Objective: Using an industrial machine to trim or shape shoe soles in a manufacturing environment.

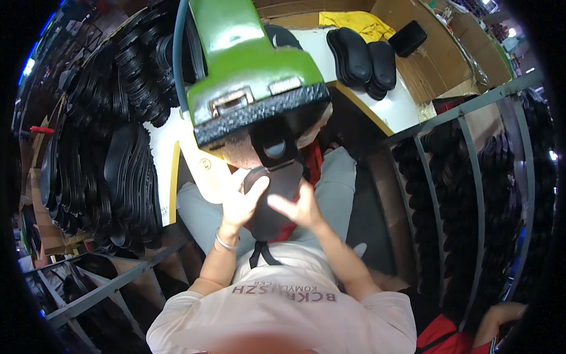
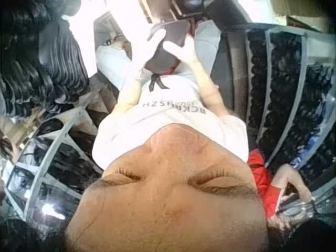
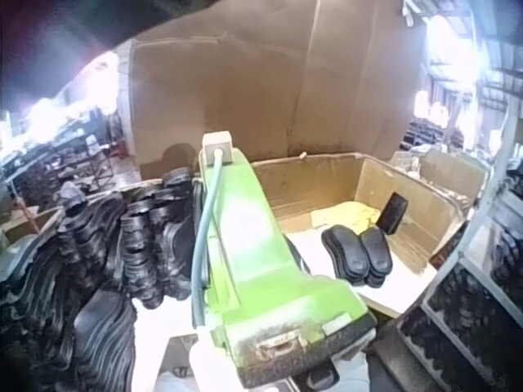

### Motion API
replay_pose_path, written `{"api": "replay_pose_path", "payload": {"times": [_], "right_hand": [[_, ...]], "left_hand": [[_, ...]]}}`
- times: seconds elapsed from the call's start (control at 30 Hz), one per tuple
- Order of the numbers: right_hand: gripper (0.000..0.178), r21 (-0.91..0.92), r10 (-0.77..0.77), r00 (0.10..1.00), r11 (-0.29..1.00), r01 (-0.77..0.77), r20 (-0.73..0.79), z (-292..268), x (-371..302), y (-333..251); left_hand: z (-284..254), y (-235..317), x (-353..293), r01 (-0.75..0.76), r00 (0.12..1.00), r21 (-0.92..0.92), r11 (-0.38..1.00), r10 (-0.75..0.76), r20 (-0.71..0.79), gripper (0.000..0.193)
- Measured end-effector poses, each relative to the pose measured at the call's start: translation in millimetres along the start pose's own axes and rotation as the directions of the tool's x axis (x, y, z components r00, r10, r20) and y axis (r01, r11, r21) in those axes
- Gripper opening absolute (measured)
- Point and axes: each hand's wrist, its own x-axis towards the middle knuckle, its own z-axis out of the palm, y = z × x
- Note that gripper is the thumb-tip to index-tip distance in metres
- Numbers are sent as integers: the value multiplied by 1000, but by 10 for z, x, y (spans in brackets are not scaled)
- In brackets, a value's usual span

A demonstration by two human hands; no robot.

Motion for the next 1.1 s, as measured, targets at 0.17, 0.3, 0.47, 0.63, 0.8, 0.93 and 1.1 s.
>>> {"api": "replay_pose_path", "payload": {"times": [0.17,0.3,0.47,0.63,0.8,0.93,1.1], "right_hand": [[35,-6,355,932,935,-355,72,-587,-946,627],[28,136,265,959,959,-251,-102,-968,-1022,247],[40,9,352,930,935,-355,106,-920,-955,397],[55,63,381,899,913,-402,215,-431,-938,489],[35,217,308,947,922,-321,93,-705,-1199,363],[32,59,169,962,985,-160,-213,-1062,-1204,60],[33,-94,-92,919,994,60,-383,-1404,-708,-306]], "left_hand": [[199,-122,-139,-56,994,-142,988,41,-106,27],[265,-166,-222,-120,980,220,968,151,-131,31],[357,35,-7,-15,996,-123,992,3,-94,26],[268,-145,84,-95,991,220,971,113,-67,18],[180,-307,-141,-105,986,-10,994,103,-128,29],[229,-173,-165,-92,991,-37,995,88,-96,35],[340,-144,-84,-17,999,-43,999,15,-45,31]]}}
